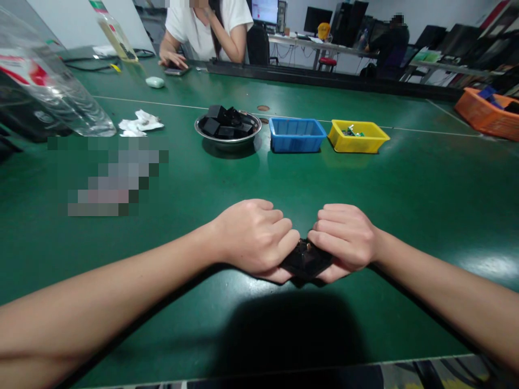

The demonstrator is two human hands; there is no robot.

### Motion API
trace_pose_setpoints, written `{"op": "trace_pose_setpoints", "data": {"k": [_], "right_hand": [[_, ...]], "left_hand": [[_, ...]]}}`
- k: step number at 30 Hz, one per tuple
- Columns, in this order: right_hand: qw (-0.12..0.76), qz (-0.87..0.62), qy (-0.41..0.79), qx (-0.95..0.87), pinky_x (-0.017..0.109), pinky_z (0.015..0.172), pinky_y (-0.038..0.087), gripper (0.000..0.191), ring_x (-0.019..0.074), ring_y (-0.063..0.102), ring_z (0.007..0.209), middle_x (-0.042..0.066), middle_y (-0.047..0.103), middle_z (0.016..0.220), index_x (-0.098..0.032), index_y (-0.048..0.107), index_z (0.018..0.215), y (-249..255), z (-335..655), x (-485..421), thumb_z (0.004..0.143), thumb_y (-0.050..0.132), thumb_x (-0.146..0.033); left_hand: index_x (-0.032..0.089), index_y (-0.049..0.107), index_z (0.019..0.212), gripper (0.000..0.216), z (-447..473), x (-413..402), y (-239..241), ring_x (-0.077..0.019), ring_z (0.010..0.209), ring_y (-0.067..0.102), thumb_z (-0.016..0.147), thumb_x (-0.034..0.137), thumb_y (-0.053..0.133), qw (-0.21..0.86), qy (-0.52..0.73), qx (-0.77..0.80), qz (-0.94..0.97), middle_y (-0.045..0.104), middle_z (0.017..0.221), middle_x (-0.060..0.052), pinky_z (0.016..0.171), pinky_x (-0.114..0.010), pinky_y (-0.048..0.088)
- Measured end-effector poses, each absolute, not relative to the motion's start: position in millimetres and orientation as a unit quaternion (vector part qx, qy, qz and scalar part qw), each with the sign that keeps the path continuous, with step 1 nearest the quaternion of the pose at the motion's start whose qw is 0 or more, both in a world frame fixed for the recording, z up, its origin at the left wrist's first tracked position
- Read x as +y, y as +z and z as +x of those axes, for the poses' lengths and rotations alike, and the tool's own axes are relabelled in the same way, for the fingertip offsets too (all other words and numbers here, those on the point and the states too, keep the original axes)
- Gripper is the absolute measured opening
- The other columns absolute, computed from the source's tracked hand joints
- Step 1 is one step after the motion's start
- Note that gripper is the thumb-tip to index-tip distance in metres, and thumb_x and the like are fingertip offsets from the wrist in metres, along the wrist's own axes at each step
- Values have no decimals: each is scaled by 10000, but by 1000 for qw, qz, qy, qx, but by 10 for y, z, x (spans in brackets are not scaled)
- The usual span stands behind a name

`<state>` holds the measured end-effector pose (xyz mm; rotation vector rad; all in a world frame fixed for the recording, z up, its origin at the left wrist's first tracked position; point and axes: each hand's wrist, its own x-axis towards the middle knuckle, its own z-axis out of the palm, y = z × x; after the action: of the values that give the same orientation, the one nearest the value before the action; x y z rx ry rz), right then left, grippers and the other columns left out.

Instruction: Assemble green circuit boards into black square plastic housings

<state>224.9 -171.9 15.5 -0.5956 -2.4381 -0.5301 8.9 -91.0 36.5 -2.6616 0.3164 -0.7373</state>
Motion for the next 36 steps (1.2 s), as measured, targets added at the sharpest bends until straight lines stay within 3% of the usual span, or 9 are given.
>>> {"op": "trace_pose_setpoints", "data": {"k": [5,8,13,21,25,29,36], "right_hand": [[255,-274,-176,-910,350,534,271,413,170,398,559,11,486,588,-212,589,669,175,2240,-1716,947,522,-511],[261,-270,-167,-912,349,525,257,453,168,378,551,3,463,583,-214,577,657,190,2215,-1739,950,507,-553],[269,-238,-155,-920,345,511,226,390,158,346,532,-19,398,566,-222,538,642,182,2187,-1783,950,538,-462],[306,-227,-155,-912,351,508,220,402,154,352,517,-20,414,551,-220,546,654,149,2191,-1763,963,556,-478],[276,-258,-146,-914,338,531,239,377,157,389,545,-17,442,580,-217,543,685,139,2197,-1737,952,549,-483],[242,-278,-155,-916,334,539,250,380,162,402,560,-15,450,588,-216,542,692,133,2188,-1718,961,481,-478],[250,-234,-180,-922,339,530,251,457,152,383,539,-20,432,565,-206,554,663,120,2175,-1727,1026,433,-456]], "left_hand": [[235,447,621,274,109,-912,305,-155,434,496,858,359,504,176,-266,111,-941,515,513,4,452,-328,343],[234,457,635,267,119,-940,275,-160,422,493,858,375,494,155,-253,110,-949,520,511,-2,446,-326,344],[234,462,636,312,121,-994,253,-162,422,500,888,415,495,130,-247,126,-952,521,514,-5,439,-328,349],[232,465,655,345,114,-918,275,-162,451,507,925,446,494,111,-240,122,-957,541,540,-2,456,-332,356],[230,475,684,350,118,-861,267,-171,479,514,939,470,472,94,-232,107,-962,543,555,-4,462,-333,355],[235,463,663,272,121,-842,246,-167,454,488,894,377,487,107,-250,122,-955,513,531,9,452,-328,347],[231,465,618,351,128,-857,276,-152,436,465,944,363,450,139,-271,166,-938,495,524,14,442,-323,352]]}}
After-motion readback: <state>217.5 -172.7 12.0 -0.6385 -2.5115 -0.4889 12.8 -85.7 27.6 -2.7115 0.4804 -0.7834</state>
